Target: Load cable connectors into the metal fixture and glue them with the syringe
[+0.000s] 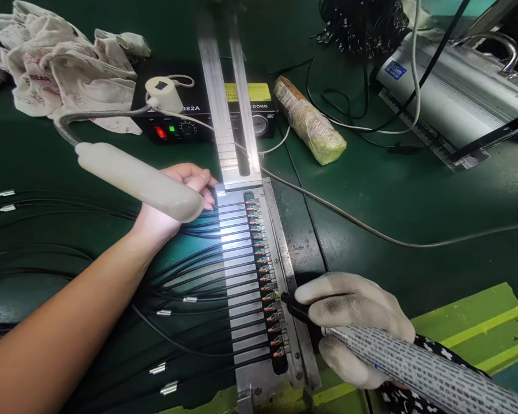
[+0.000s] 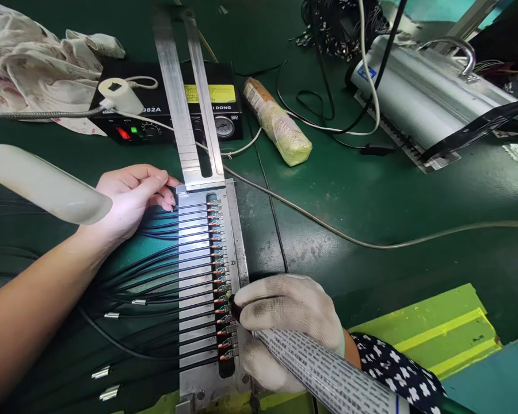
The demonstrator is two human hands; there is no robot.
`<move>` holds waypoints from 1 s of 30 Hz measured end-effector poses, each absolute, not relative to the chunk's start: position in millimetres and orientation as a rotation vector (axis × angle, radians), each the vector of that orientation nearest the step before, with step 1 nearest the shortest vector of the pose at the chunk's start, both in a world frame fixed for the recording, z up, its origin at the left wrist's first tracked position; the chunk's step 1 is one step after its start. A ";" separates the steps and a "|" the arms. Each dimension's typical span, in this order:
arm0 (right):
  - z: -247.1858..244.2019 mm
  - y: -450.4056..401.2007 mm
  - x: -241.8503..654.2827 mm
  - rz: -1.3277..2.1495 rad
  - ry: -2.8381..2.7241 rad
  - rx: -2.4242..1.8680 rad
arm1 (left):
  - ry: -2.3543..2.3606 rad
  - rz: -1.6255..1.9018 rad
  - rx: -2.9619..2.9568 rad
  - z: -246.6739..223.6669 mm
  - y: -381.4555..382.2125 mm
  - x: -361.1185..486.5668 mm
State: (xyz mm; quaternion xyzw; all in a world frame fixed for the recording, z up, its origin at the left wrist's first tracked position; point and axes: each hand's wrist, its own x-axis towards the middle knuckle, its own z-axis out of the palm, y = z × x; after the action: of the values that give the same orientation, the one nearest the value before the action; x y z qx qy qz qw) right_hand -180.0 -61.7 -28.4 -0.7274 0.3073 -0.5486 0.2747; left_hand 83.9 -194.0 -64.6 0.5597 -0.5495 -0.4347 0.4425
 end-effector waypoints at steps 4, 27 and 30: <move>-28.8 -62.9 -180.0 -1.469 0.806 -1.948 | -1.359 -1.078 1.401 -63.1 -193.9 83.0; -32.1 -51.1 -183.9 -1.435 0.806 -1.993 | -1.344 -1.051 1.346 -64.2 -194.2 80.0; -32.6 -51.1 -183.5 -1.437 0.802 -1.976 | -1.369 -1.041 1.342 -66.9 -195.7 82.0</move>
State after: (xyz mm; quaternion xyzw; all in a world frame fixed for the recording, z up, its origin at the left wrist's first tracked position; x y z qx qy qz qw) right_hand -183.5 -51.1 -32.6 -0.7374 0.2992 -0.5364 0.2811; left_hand 82.0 -195.7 -66.9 0.5457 -0.5567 -0.4232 0.4618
